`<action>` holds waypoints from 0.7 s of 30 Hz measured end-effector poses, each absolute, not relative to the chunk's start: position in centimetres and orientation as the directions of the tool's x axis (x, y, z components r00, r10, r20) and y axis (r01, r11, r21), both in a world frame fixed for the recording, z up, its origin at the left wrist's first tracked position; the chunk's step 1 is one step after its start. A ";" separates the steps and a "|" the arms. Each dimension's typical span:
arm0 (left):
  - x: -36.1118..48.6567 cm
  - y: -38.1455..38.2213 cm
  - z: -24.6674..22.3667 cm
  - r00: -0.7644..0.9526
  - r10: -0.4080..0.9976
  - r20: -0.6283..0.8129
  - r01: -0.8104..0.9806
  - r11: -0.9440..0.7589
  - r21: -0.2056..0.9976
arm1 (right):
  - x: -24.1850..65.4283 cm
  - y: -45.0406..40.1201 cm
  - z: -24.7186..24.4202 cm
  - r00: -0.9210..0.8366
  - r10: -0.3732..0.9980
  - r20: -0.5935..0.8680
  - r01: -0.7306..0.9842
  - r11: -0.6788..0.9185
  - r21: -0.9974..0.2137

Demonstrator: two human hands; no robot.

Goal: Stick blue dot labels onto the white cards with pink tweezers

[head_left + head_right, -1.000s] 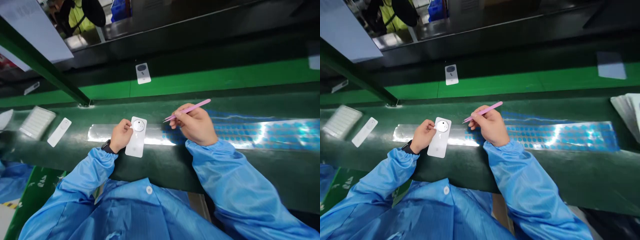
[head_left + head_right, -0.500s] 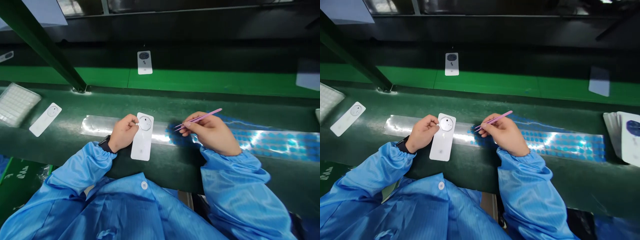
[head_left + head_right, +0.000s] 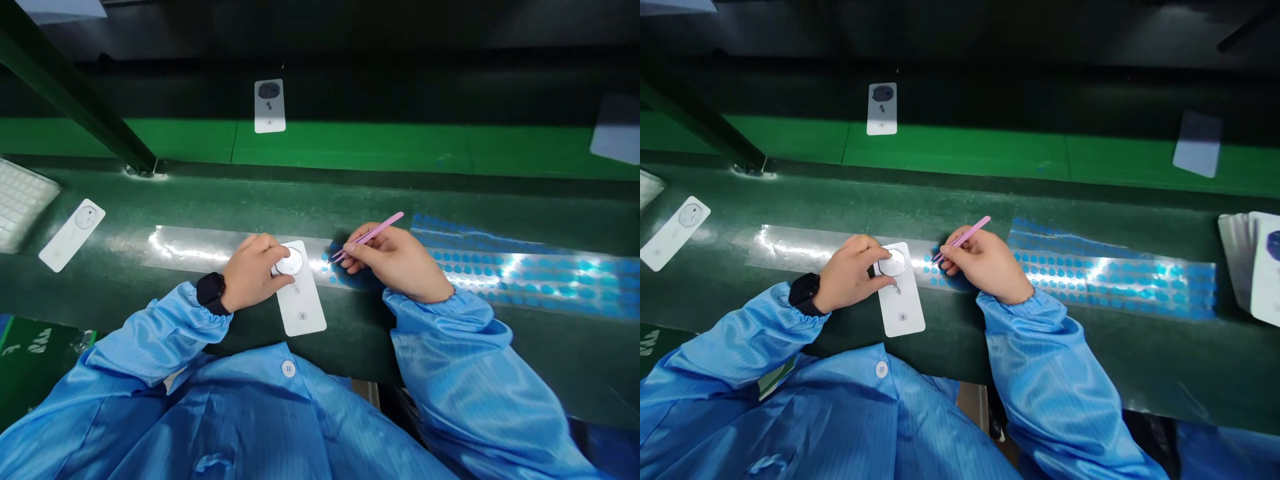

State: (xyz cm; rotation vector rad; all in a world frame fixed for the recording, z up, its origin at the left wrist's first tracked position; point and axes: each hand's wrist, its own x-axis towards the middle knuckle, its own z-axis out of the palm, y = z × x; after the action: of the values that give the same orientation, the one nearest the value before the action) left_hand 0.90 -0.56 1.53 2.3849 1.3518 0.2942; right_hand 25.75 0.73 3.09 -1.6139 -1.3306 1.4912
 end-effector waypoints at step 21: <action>0.8 -0.4 1.3 0.620 0.780 -0.093 0.718 -0.516 0.467 | 25.5 1.0 3.0 -0.123 0.893 -0.433 0.334 -0.374 -0.865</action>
State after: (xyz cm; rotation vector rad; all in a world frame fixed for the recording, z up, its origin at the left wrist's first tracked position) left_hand 0.81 -0.43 1.27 2.3798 1.1826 0.1766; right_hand 25.49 0.98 3.04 -1.6688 -1.3619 1.5183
